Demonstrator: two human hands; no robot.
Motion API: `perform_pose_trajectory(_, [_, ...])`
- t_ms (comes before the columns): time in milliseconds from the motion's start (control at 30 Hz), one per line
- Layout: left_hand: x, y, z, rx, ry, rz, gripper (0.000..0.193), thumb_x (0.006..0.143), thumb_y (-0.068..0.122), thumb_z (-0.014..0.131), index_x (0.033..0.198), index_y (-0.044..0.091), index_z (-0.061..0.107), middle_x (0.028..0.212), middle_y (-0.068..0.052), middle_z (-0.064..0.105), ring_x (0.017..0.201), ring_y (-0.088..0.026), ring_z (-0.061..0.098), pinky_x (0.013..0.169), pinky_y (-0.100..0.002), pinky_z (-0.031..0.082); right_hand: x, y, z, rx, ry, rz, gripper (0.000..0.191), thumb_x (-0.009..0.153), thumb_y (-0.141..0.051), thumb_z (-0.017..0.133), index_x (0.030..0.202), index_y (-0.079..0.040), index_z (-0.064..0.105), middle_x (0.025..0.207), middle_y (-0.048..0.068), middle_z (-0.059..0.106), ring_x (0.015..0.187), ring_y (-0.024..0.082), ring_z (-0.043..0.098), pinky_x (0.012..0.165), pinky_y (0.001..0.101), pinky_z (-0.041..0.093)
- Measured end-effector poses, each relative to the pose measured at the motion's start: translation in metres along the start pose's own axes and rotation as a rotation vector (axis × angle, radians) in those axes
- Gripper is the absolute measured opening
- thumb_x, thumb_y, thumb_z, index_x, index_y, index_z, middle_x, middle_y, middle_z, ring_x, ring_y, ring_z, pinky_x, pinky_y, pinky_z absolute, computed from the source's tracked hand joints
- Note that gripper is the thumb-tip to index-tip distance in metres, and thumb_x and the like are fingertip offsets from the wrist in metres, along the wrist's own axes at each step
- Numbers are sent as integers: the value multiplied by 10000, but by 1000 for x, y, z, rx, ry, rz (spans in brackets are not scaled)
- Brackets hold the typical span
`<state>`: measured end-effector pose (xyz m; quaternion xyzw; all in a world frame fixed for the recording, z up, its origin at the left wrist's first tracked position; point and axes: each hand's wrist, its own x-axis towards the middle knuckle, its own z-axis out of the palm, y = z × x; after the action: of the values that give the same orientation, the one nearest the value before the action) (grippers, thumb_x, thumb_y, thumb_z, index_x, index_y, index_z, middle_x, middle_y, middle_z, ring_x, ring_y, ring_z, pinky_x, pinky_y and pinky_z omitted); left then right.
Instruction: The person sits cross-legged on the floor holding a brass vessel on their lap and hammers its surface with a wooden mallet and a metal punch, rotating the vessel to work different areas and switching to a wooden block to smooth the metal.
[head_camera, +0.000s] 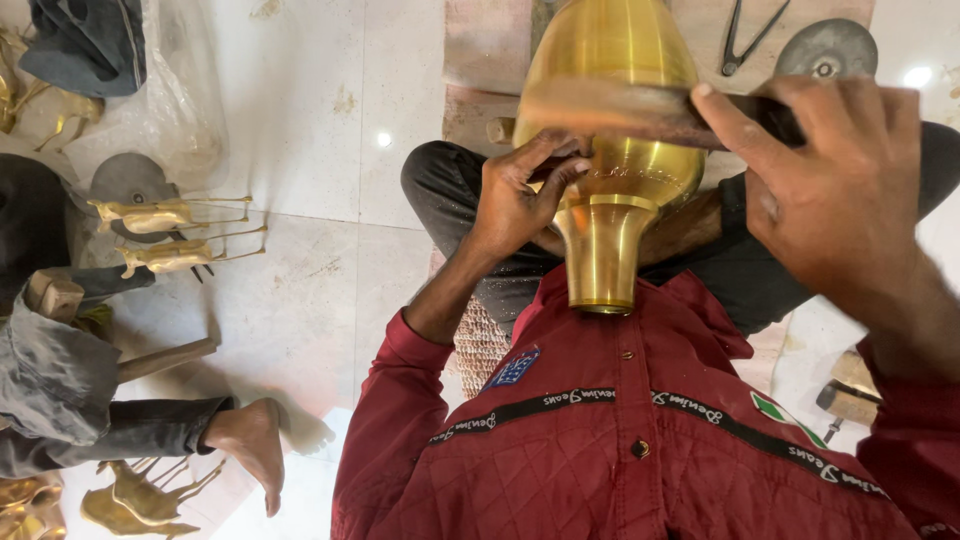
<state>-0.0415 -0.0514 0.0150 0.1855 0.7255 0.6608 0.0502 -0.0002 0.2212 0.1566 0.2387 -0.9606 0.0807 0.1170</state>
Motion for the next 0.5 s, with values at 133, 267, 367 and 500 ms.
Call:
perform_pose_trajectory(133, [0,-7,-4,-53,-41,12,476,976,-106,696,1414,46,593,1316,-125,723,1188,-182,726,1047,-321,647,-10,0,14,63,67,28,535,1000,-8,724,1510,-121,608,1252,133,575,1109,266,556,975,407,419])
perform_pose_trajectory(267, [11,-11,-15,104,-195,126,459,940,-111,703,1363,49,622,1370,-175,668,1166,-230,742,1005,-330,661,-27,0,28,53,124,84,509,950,12,760,1432,-118,663,1203,171,587,1053,287,571,924,453,463])
perform_pose_trajectory(367, [22,-7,-22,77,-340,84,415,977,-87,692,1358,71,640,1317,-149,705,1093,-211,775,966,-330,677,-38,-4,36,274,206,168,532,947,39,703,1457,-83,612,1228,198,542,1109,300,563,903,448,516])
perform_pose_trajectory(500, [40,2,-27,215,-473,207,372,982,-13,730,1332,99,670,1226,-87,763,1006,-167,802,909,-307,687,-64,-13,52,102,261,179,530,925,79,741,1433,-19,630,1228,196,571,1057,329,562,860,458,491])
